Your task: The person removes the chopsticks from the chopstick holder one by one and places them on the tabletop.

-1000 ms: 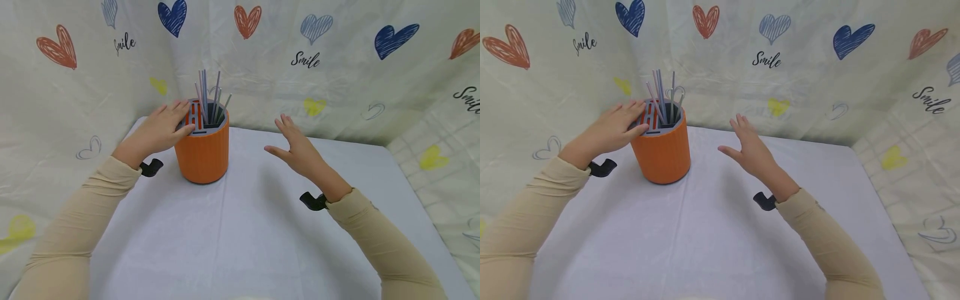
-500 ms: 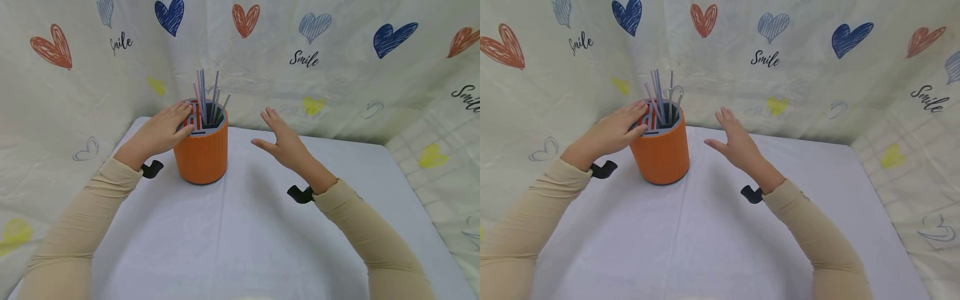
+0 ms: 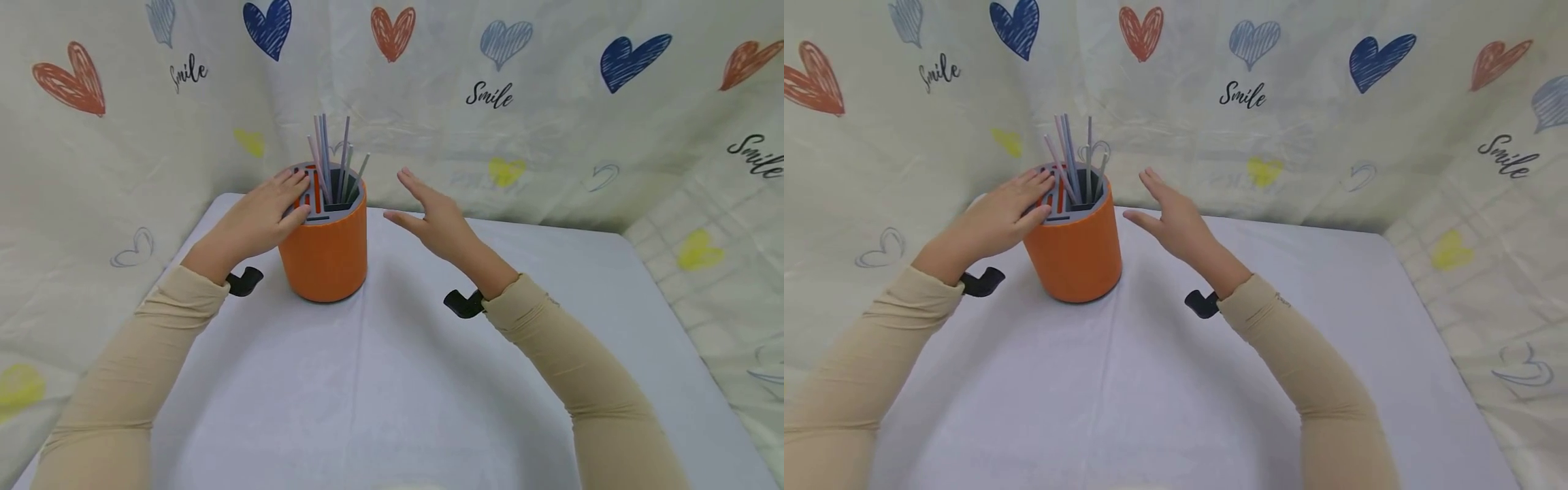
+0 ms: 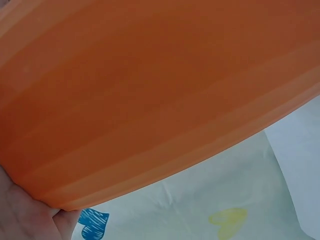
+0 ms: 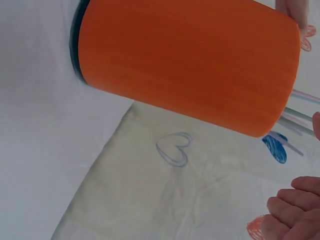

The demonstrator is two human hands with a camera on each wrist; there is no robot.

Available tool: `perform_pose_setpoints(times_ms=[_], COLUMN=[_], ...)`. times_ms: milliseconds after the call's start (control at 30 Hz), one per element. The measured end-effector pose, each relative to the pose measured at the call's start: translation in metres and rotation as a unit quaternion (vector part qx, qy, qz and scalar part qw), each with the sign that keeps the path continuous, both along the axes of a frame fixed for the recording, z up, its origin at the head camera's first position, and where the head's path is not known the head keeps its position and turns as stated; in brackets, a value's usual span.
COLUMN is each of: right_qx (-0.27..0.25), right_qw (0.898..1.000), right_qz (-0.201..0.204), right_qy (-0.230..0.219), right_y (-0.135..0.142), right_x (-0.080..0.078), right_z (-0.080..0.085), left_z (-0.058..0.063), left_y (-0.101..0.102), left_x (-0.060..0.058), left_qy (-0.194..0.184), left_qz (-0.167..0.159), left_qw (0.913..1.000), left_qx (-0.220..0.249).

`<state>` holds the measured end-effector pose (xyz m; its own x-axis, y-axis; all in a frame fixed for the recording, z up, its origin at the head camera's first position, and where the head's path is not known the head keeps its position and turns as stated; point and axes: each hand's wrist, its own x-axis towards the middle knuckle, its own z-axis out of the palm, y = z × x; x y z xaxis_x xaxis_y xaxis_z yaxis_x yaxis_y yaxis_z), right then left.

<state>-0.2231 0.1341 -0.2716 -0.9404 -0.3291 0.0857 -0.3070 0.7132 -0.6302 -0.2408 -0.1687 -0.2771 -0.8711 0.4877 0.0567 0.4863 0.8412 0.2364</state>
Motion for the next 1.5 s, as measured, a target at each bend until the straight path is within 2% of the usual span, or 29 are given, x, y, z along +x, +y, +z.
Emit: perform_pose_setpoints(times_ms=[133,233,467,633,867,1167,1400,1500], right_qx=[-0.04,-0.099,-0.239,-0.306,-0.363,-0.406,-0.469,-0.478], right_qw=[0.999,0.994,0.97,0.95,0.928,0.91,0.88,0.874], right_qz=[-0.012,-0.02,-0.04,-0.058,-0.074,-0.077,-0.074,-0.067], right_qy=[0.029,0.044,0.021,0.013,0.027,0.022,0.028,0.053], right_y=[-0.011,-0.019,-0.037,-0.049,-0.061,-0.071,-0.067,-0.062], right_x=[-0.007,-0.011,-0.02,-0.022,-0.03,-0.037,-0.036,-0.034], right_z=[0.002,0.003,-0.003,-0.004,-0.005,-0.009,0.009,0.021], left_z=[0.0,-0.001,-0.003,-0.006,-0.004,-0.008,-0.009,-0.01], left_y=[-0.001,0.0,0.001,-0.001,0.001,0.0,0.0,-0.002], left_x=[0.001,0.0,0.001,0.001,0.0,-0.001,-0.001,-0.002], left_qy=[0.006,0.013,0.012,0.018,0.017,0.018,0.021,0.024], left_qz=[0.006,0.006,0.009,0.012,0.01,0.012,0.009,0.01], left_qw=[0.9999,0.9998,0.9995,0.9991,0.999,0.9987,0.9984,0.9984], left_qx=[0.007,0.013,0.027,0.037,0.041,0.046,0.052,0.051])
